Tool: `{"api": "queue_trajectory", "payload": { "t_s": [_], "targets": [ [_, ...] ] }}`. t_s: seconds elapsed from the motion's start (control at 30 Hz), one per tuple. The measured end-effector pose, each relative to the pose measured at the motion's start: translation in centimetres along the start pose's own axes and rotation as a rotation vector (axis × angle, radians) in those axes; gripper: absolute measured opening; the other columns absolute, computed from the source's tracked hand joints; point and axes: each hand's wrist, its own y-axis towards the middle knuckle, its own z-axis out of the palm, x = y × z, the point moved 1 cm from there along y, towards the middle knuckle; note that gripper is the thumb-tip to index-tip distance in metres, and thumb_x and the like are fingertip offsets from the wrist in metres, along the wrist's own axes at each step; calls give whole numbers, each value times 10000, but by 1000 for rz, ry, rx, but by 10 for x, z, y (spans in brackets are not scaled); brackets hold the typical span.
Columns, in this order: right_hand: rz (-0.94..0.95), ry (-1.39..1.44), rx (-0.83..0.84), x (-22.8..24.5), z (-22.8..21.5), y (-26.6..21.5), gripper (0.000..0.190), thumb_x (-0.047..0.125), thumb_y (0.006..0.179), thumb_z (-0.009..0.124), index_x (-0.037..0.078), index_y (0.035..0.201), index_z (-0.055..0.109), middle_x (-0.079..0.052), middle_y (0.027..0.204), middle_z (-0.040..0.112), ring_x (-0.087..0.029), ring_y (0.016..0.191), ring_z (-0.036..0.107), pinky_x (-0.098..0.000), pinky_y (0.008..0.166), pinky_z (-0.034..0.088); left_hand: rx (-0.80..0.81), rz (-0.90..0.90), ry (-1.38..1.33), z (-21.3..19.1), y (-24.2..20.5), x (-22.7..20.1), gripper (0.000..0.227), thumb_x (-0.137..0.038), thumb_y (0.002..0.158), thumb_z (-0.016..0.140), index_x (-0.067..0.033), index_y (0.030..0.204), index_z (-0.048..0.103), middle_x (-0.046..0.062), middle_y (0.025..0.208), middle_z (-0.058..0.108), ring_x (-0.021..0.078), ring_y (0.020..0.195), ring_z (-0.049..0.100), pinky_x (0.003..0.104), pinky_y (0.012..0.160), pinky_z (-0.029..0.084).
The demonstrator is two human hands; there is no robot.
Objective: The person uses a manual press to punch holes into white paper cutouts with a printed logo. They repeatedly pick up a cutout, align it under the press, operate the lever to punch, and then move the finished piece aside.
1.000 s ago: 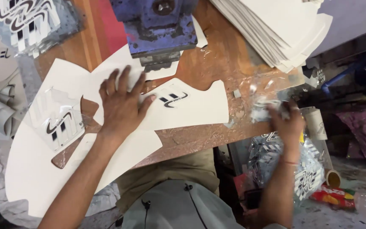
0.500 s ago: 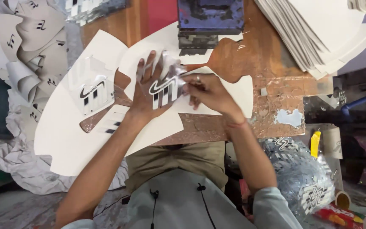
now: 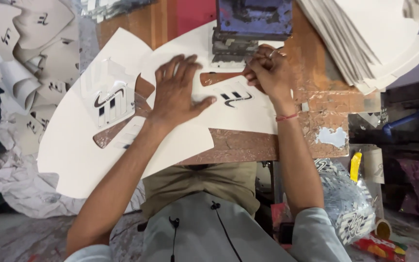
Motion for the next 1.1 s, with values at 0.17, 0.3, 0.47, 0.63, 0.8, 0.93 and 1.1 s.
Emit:
{"api": "queue_trajectory", "payload": {
  "t_s": [0.17,0.3,0.47,0.63,0.8,0.93,1.1],
  "targets": [
    [-46,-31,88,-2,-6,-2,299,2,972,704,-99,1234,601,-112,921,743,-125,732,719,-245,573,608,-188,90,63,1,7,0,782,-645,914,733,-125,1477,574,124,1428,456,349,1317,382,546,1051,275],
    [-71,-27,84,-1,-3,-10,334,20,1000,699,-106,1298,616,-108,897,741,-113,734,714,-229,575,594,-150,93,70,1,4,1,767,-651,936,722,-122,1477,594,116,1474,452,330,1360,371,537,1055,274],
    [-94,-55,44,1,-1,-9,383,16,991,700,-122,1337,611,-85,899,738,-90,729,708,-214,584,600,-156,103,104,4,4,1,771,-661,964,702,-110,1491,591,126,1481,430,338,1377,343,542,1068,267],
    [-116,-65,46,2,2,-8,378,13,998,694,-134,1334,604,-94,877,738,-84,718,698,-213,574,591,-158,106,118,3,4,0,780,-652,954,703,-109,1503,591,128,1489,425,337,1372,335,542,1064,265],
    [-149,-77,23,0,0,-11,401,12,990,705,-143,1339,585,-94,920,742,-86,729,710,-212,571,589,-121,103,106,-2,4,-3,782,-645,949,708,-97,1495,591,133,1478,429,341,1364,342,539,1044,270],
    [-130,-56,29,-2,0,-6,388,11,981,707,-138,1322,595,-99,901,744,-89,718,707,-216,575,596,-165,120,107,-3,5,-4,758,-634,954,716,-110,1489,604,125,1483,429,338,1379,343,538,1068,270],
    [-120,-40,40,-5,0,-8,362,16,987,701,-128,1305,607,-98,893,741,-86,722,706,-216,583,604,-143,117,129,-2,5,-3,751,-628,949,715,-109,1480,608,132,1482,424,344,1373,347,547,1071,271]
  ]
}}
